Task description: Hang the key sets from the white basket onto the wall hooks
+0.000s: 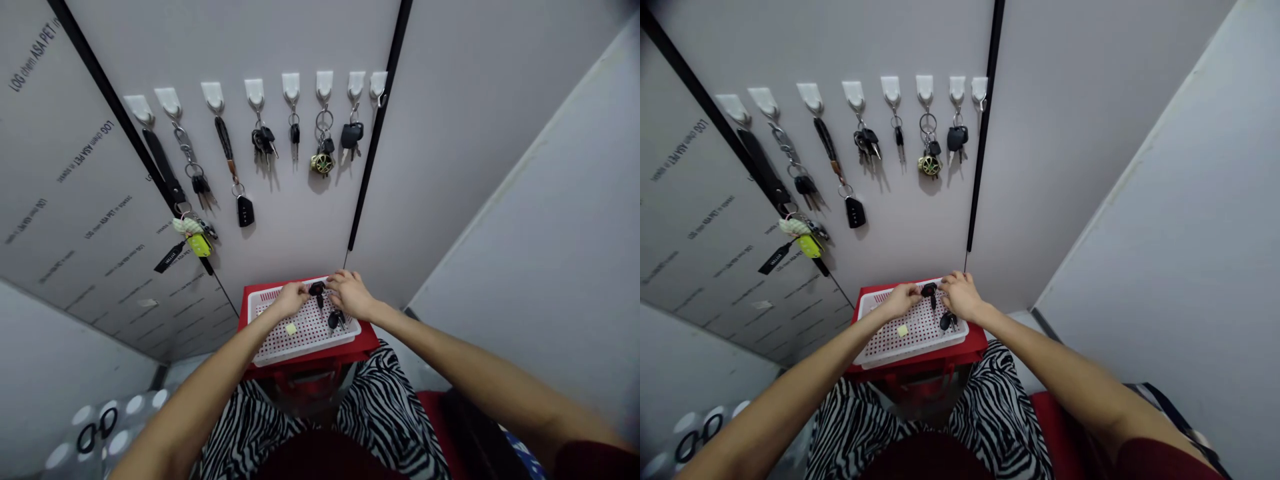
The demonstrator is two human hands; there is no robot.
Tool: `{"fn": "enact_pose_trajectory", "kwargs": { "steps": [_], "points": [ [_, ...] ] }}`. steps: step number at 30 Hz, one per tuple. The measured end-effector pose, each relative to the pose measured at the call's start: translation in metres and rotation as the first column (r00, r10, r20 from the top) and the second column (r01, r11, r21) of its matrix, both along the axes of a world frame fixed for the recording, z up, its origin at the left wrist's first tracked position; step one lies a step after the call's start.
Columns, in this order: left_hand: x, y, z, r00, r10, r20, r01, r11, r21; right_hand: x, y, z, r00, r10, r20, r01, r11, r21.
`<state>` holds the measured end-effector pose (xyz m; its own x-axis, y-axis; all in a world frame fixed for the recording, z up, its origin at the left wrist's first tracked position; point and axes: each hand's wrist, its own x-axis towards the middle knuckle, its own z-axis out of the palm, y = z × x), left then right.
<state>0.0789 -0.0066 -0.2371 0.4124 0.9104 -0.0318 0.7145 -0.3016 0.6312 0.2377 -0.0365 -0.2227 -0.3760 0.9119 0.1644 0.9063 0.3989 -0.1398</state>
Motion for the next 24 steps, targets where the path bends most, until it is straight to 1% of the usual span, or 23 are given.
{"fn": "enact_pose_trajectory", "kwargs": {
  "steps": [3, 5, 9, 11, 13, 15, 16, 17, 18, 20, 22, 23, 24],
  "points": [
    [-0.002, 0.001, 0.017, 0.978, -0.026, 0.209, 0.039, 0.997, -0.062, -0.002, 0.003, 0.011, 0.971, 0.033, -0.237, -0.042, 0.999, -0.033],
    [-0.002, 0.003, 0.028, 0.961, -0.032, 0.276, 0.056, 0.995, -0.08, -0.003, 0.005, 0.018, 0.947, 0.056, -0.317, -0.082, 0.994, -0.067],
    [-0.003, 0.004, 0.041, 0.945, -0.008, 0.328, 0.035, 0.996, -0.077, -0.002, 0.006, 0.027, 0.916, 0.032, -0.401, -0.092, 0.987, -0.132],
    [-0.004, 0.005, 0.045, 0.937, -0.012, 0.349, 0.04, 0.997, -0.072, 0.0, 0.005, 0.03, 0.864, 0.017, -0.504, -0.115, 0.98, -0.164],
    [-0.004, 0.004, 0.049, 0.926, -0.012, 0.378, 0.042, 0.996, -0.073, 0.002, 0.005, 0.033, 0.802, -0.018, -0.597, -0.112, 0.977, -0.179],
    [-0.003, 0.004, 0.051, 0.917, -0.003, 0.399, 0.04, 0.996, -0.085, 0.004, 0.005, 0.037, 0.752, -0.053, -0.657, -0.097, 0.977, -0.19],
    [-0.002, 0.004, 0.052, 0.916, 0.004, 0.401, 0.037, 0.995, -0.093, 0.005, 0.005, 0.038, 0.743, -0.064, -0.666, -0.098, 0.975, -0.202],
    [-0.002, 0.004, 0.051, 0.919, 0.011, 0.394, 0.031, 0.994, -0.101, 0.006, 0.004, 0.039, 0.751, -0.066, -0.657, -0.108, 0.969, -0.22],
    [-0.002, 0.004, 0.05, 0.925, 0.018, 0.379, 0.024, 0.994, -0.106, 0.006, 0.003, 0.038, 0.775, -0.059, -0.629, -0.126, 0.961, -0.245],
    [-0.005, 0.003, 0.045, 0.941, 0.025, 0.337, 0.017, 0.992, -0.122, 0.008, 0.001, 0.035, 0.864, -0.003, -0.503, -0.159, 0.947, -0.279],
    [-0.009, 0.002, 0.037, 0.956, 0.022, 0.293, 0.027, 0.986, -0.164, 0.008, -0.002, 0.027, 0.957, 0.071, -0.28, -0.144, 0.957, -0.25],
    [-0.013, 0.001, 0.033, 0.961, 0.022, 0.275, 0.032, 0.981, -0.193, 0.008, -0.004, 0.021, 0.984, 0.096, -0.147, -0.126, 0.969, -0.212],
    [-0.016, 0.0, 0.03, 0.966, 0.026, 0.259, 0.033, 0.975, -0.222, 0.007, -0.006, 0.016, 0.994, 0.112, -0.018, -0.113, 0.979, -0.168]
  ]
}}
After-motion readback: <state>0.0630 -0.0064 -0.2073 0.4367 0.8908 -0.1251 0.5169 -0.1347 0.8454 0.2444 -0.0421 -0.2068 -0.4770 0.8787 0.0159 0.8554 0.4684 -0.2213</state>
